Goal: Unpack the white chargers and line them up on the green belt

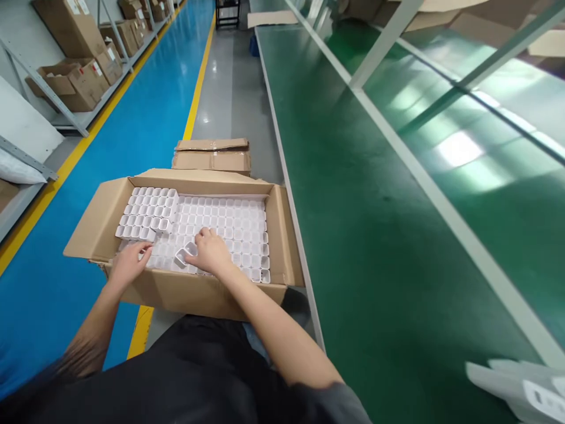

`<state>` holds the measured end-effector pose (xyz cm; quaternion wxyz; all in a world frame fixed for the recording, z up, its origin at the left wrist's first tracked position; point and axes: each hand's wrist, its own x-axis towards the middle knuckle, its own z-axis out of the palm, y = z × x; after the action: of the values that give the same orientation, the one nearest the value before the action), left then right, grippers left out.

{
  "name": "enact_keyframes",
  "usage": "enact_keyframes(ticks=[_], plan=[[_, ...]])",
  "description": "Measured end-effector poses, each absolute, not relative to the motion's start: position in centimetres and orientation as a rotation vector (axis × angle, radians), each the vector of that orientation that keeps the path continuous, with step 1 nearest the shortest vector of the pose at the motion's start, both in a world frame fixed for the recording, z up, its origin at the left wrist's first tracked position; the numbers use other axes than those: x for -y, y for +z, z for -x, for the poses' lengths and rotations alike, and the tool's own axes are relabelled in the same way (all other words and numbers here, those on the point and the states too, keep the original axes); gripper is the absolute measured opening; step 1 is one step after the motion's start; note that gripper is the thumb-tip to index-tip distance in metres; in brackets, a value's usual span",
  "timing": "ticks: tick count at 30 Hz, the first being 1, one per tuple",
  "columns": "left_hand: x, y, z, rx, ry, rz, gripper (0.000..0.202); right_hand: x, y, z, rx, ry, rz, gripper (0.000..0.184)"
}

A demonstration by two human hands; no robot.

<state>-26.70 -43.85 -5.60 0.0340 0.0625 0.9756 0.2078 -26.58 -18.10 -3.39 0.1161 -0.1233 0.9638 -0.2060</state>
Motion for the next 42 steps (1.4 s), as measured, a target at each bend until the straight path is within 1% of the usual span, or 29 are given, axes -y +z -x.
enact_keyframes(ticks=[6,12,15,18,22,27,33,39,42], plan=[[49.4,-5.4,26.5,-3.018,0.359,-0.030,0.039,29.1,-6.9,30.7,-2.702,-0.627,0.355,0.051],[50.4,-5.2,27.0,-2.819,0.173,-0.062,0.040,35.4,-8.3,31.8,-2.681,-0.713,0.323,0.055],[50.6,-5.1,28.1,-2.709,0.100,-0.015,0.046,36.0,-8.8,31.8,-2.654,-0.770,0.300,0.054],[51.0,-5.1,29.6,-2.616,0.076,0.015,0.054,35.5,-9.5,31.6,-2.597,-0.842,0.285,0.047],[51.6,-5.4,31.2,-2.573,0.050,0.011,0.052,34.3,-10.2,31.5,-2.473,-0.940,0.285,0.038],[52.0,-6.1,32.2,-2.647,-0.033,0.132,0.038,34.4,-10.3,31.7,-2.347,-1.049,0.240,0.046],[51.8,-6.1,31.8,-2.695,-0.138,0.283,0.045,36.3,-10.0,32.3,-2.234,-1.207,0.249,0.060],[51.8,-5.5,31.0,-2.702,-0.159,0.317,0.049,36.2,-11.1,31.8,-2.163,-1.358,0.230,0.054],[51.9,-5.6,30.8,-2.648,-0.118,0.235,0.045,36.3,-11.4,32.0,-2.119,-1.429,0.240,0.059]])
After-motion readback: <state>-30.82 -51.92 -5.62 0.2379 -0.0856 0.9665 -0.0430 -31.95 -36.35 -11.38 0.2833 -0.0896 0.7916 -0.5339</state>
